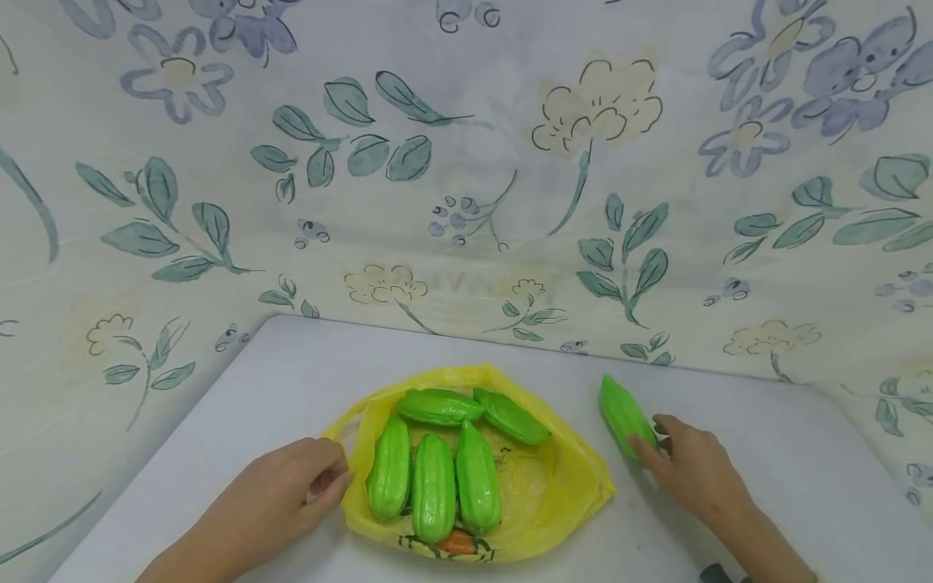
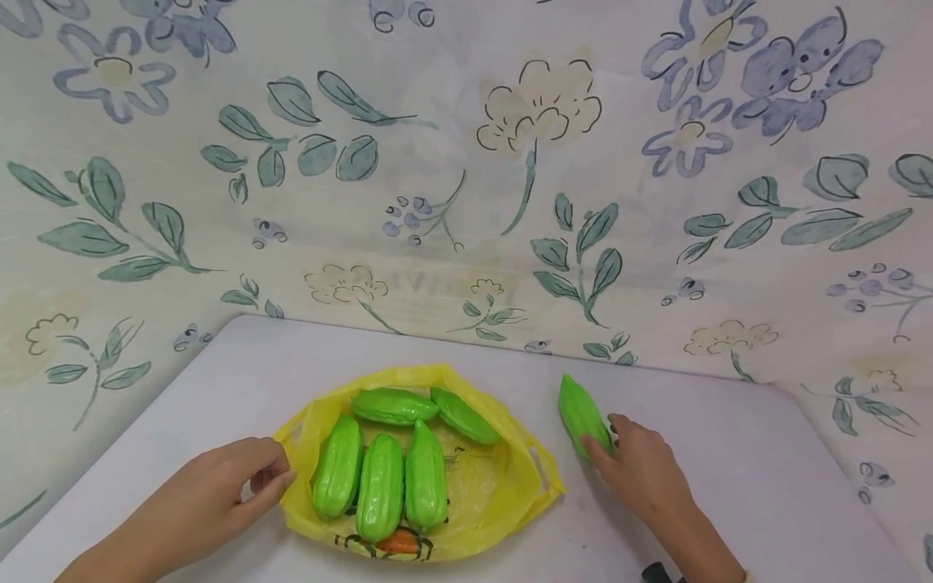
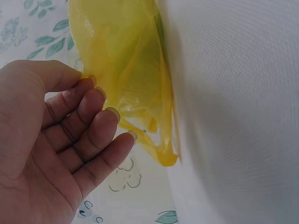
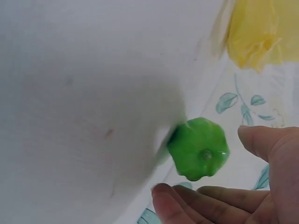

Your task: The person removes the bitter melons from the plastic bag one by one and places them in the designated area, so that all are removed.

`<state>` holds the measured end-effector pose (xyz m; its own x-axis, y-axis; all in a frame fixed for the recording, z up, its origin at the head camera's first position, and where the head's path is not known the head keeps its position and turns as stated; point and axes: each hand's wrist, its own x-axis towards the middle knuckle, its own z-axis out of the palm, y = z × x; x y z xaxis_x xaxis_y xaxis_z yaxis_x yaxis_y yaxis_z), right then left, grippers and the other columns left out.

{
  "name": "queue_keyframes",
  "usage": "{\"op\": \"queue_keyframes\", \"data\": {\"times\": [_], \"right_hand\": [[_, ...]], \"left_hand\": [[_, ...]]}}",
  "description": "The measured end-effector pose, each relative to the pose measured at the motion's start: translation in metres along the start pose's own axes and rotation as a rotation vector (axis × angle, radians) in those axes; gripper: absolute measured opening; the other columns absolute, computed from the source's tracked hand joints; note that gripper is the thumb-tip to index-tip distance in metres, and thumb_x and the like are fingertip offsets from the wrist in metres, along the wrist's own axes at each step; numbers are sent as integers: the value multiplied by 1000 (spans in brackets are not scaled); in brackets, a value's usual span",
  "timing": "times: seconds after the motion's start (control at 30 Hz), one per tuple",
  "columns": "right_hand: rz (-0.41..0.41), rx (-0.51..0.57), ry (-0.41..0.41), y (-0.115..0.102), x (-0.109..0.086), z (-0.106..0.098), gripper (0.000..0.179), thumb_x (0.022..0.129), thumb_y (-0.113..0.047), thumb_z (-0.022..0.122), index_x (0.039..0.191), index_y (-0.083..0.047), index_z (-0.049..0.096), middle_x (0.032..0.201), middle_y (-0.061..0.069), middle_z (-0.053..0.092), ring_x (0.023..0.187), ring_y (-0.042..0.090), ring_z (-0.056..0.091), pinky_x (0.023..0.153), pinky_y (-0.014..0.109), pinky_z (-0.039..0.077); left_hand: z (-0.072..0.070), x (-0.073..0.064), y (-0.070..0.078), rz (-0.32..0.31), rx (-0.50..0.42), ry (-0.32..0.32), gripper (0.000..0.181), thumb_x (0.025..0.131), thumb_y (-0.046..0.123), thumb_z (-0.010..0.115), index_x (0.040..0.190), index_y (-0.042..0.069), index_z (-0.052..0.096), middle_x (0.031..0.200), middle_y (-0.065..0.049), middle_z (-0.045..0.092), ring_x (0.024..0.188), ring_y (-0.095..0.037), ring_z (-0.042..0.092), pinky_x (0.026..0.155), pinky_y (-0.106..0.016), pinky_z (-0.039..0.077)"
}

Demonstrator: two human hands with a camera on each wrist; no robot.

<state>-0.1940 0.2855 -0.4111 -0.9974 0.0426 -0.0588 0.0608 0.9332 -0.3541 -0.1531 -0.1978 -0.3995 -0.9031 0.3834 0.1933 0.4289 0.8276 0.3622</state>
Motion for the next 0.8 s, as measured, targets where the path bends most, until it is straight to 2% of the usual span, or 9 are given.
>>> {"op": "queue_keyframes", "data": {"times": [0.17,0.33,0.57,0.8], "right_hand": [[-24,-20,30,-3,-3,-4,79,100,-55,65,142,10,51,129,32,64,108,45,67,83,54,59],[-54,-22,57,-10,-8,-10,77,99,-55,65,143,7,53,129,30,65,111,45,66,84,55,59],[-44,-3,32,-24,-15,-16,79,99,-59,62,146,4,52,136,28,62,118,46,63,89,57,57],[-88,8,76,-36,-25,-21,70,100,-52,65,146,0,54,137,23,63,120,42,63,91,57,57]], "left_hand": [[-1,0,1,-6,-3,-4,24,93,14,75,85,28,57,73,20,44,70,0,43,64,-23,45],[0,-1,1,-16,-6,-20,24,94,14,75,85,28,57,74,19,44,71,0,44,64,-23,45],[1,-1,0,6,-7,-2,24,93,14,76,86,28,58,74,20,44,71,0,43,64,-23,45],[2,-1,0,11,-3,-3,25,93,14,76,86,28,57,74,20,43,70,1,42,63,-23,44]]}}
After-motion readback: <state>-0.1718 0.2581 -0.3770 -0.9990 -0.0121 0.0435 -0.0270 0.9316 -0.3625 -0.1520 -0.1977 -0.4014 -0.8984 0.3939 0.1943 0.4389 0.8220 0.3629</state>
